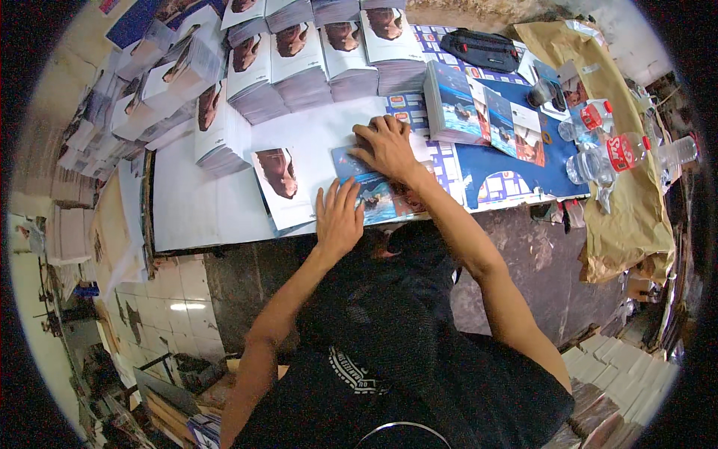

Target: The recorder is sorting and pressing stacks of printed leaflets or brochures on a table in a workshop.

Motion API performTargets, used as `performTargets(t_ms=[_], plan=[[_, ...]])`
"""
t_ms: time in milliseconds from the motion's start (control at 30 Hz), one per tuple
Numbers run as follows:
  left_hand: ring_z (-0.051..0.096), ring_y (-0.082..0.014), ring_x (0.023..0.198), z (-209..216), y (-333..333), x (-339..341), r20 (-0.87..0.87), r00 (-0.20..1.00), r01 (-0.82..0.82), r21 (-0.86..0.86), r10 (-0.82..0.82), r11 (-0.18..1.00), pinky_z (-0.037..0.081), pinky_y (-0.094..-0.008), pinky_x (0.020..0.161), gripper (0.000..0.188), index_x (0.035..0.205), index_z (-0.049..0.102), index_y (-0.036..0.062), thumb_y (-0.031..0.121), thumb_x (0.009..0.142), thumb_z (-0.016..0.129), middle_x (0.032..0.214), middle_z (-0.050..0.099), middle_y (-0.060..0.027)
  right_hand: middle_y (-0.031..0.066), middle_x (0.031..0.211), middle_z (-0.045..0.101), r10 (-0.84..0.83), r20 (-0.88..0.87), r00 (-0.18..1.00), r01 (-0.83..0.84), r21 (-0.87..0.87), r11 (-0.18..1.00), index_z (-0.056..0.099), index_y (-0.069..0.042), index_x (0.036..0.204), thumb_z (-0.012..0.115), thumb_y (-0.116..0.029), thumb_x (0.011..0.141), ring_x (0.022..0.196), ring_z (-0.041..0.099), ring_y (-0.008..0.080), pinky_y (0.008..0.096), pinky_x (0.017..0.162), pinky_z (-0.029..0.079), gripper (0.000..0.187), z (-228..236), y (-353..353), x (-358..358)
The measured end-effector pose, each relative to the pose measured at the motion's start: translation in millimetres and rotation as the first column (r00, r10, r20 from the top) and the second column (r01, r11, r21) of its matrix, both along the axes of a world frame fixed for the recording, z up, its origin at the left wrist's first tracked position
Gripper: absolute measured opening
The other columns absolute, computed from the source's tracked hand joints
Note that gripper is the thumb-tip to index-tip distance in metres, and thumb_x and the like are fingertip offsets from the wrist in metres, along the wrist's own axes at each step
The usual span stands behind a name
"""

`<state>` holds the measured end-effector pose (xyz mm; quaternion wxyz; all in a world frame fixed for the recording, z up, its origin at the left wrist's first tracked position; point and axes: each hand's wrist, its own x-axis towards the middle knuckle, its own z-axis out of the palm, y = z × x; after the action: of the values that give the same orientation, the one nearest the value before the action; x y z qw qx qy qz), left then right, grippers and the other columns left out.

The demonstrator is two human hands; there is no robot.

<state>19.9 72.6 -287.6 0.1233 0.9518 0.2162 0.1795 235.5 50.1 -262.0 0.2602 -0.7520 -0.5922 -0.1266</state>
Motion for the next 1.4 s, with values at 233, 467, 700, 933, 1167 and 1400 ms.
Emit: performTargets(t_ms=[233, 467, 700, 933, 1167, 1400], plan=[[0.037, -0.0329, 0.139, -2, -1, 1, -0.014, 1.0, -0.015, 0.051, 0.015, 0.999, 0.023, -0.0577, 0.116, 0.045, 0.135, 0.053, 0.0037, 0.024, 0.094, 0.056, 0.146, 0.045, -0.0083, 0.0093, 0.112, 0.053, 0.077, -0.013, 0.997, -0.077, -0.046, 0.996, 0.065, -0.024, 0.115, 0.074, -0.036, 0.078, 0.114, 0.048, 0.0315, 0.0554, 0.098, 0.032, 0.04, 0, -114, -69], [0.037, -0.0344, 0.139, -6, 4, 0, -0.022, 1.0, 0.019, 0.033, -0.018, 0.999, 0.023, -0.0582, 0.116, 0.047, 0.137, 0.05, 0.005, 0.023, 0.094, 0.059, 0.147, 0.046, -0.0092, 0.0081, 0.112, 0.055, 0.025, -0.489, 0.872, 0.026, 0.097, 0.995, 0.063, -0.015, 0.113, 0.071, -0.034, 0.083, 0.107, 0.051, 0.0263, 0.046, 0.094, 0.037, 0.036, -6, -160, -47], [0.038, -0.0342, 0.139, -5, 6, 3, 0.04, 0.997, 0.063, -0.005, -0.063, 0.998, 0.022, -0.0576, 0.117, 0.044, 0.135, 0.053, 0.0038, 0.022, 0.096, 0.056, 0.145, 0.048, -0.0099, 0.0037, 0.096, 0.056, 0.104, -0.913, 0.395, 0.61, 0.345, 0.713, 0.055, -0.006, 0.12, 0.051, -0.03, 0.101, 0.087, 0.052, 0.0134, 0.0288, 0.081, 0.044, 0.031, -27, -181, 60], [0.035, -0.0329, 0.142, -3, 10, -8, 0.008, 0.995, 0.095, -0.012, -0.095, 0.995, 0.018, -0.0592, 0.117, 0.041, 0.136, 0.052, 0.0064, 0.02, 0.097, 0.055, 0.146, 0.047, -0.0088, 0.0154, 0.132, 0.055, -0.137, -0.86, 0.492, 0.613, 0.231, 0.755, 0.052, -0.001, 0.133, 0.058, -0.038, 0.1, 0.126, 0.049, 0.0247, 0.0346, 0.108, 0.036, 0.05, 10, -194, 38], [0.033, -0.0313, 0.144, 3, 16, -11, -0.05, 0.978, 0.198, -0.078, -0.203, 0.977, 0.015, -0.0633, 0.117, 0.04, 0.136, 0.052, 0.0093, 0.018, 0.097, 0.054, 0.147, 0.046, -0.0073, 0.0118, 0.105, 0.068, -0.318, -0.825, 0.467, 0.682, 0.108, 0.724, 0.063, 0.003, 0.111, 0.058, -0.025, 0.101, 0.095, 0.064, 0.0192, 0.0283, 0.082, 0.049, 0.03, 16, -244, -43], [0.049, -0.04, 0.124, 14, 8, -4, 0.158, 0.986, -0.001, -0.292, 0.049, 0.956, 0.039, -0.0449, 0.109, 0.068, 0.142, 0.041, 0.0009, 0.006, 0.081, 0.072, 0.139, 0.047, -0.0252, 0.017, 0.131, 0.061, 0.139, -0.96, -0.245, 0.385, 0.035, 0.922, 0.05, 0.005, 0.138, 0.04, -0.05, 0.105, 0.117, 0.06, 0.0265, 0.0379, 0.101, 0.047, 0.065, 11, -207, -62]])
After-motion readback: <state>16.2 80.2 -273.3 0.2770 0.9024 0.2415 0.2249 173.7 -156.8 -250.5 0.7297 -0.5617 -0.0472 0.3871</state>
